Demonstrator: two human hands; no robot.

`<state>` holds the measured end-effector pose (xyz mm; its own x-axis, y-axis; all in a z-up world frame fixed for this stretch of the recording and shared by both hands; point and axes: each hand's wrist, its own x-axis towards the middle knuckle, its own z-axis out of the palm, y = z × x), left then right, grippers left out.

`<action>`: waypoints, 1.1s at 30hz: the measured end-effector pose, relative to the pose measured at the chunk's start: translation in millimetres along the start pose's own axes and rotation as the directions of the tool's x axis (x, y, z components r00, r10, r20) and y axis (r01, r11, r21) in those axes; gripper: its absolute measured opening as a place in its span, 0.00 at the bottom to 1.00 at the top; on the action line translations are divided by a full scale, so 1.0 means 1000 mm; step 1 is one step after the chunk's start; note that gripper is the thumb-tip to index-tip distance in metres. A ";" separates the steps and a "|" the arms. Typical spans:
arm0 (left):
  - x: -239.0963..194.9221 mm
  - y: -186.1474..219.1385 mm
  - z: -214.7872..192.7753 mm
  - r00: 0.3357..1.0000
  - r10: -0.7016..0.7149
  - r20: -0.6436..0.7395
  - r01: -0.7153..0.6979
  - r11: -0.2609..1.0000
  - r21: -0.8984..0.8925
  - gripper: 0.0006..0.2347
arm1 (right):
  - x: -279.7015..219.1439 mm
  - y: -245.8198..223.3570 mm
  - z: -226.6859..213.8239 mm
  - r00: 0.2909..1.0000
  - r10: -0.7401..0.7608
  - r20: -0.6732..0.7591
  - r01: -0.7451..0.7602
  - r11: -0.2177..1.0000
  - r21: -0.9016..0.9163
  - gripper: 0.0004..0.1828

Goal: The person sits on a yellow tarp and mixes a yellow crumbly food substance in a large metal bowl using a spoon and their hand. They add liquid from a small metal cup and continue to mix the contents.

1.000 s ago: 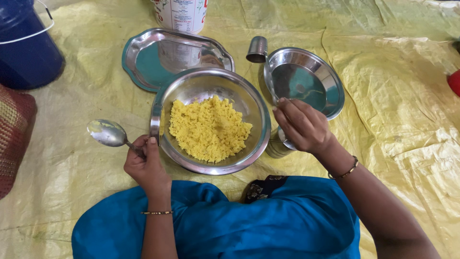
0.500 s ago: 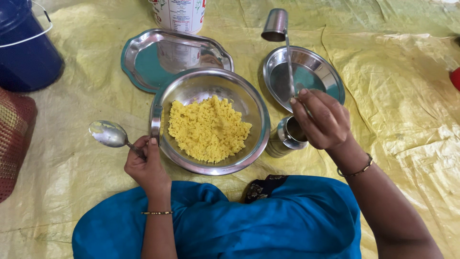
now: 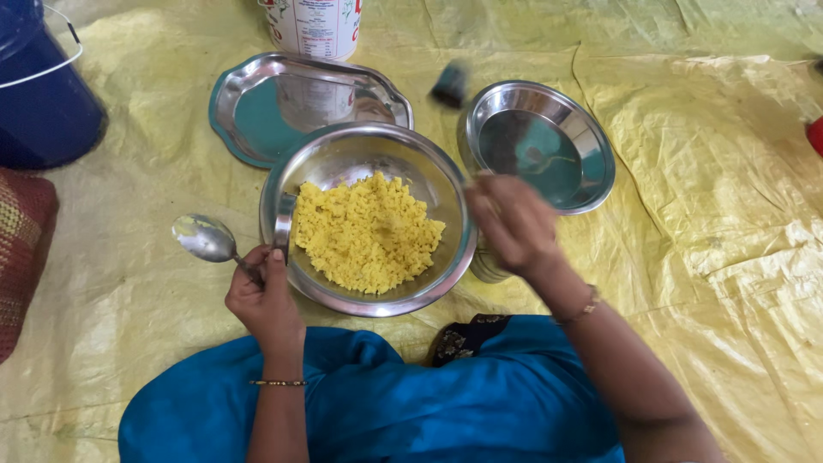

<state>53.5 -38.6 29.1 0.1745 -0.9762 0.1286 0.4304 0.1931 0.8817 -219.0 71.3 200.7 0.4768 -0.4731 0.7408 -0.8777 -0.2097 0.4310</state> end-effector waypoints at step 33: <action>-0.017 -0.044 0.009 0.846 -0.437 0.307 0.496 0.856 -0.148 0.03 | -0.270 0.079 0.107 0.577 0.383 0.721 -0.619 0.781 0.080 0.04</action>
<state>24.0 -31.8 -8.1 -0.3124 -0.9401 -0.1367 0.5863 -0.3040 0.7509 -422.0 90.5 -20.4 -0.0965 -0.9705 0.2210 -0.9847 0.0607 -0.1632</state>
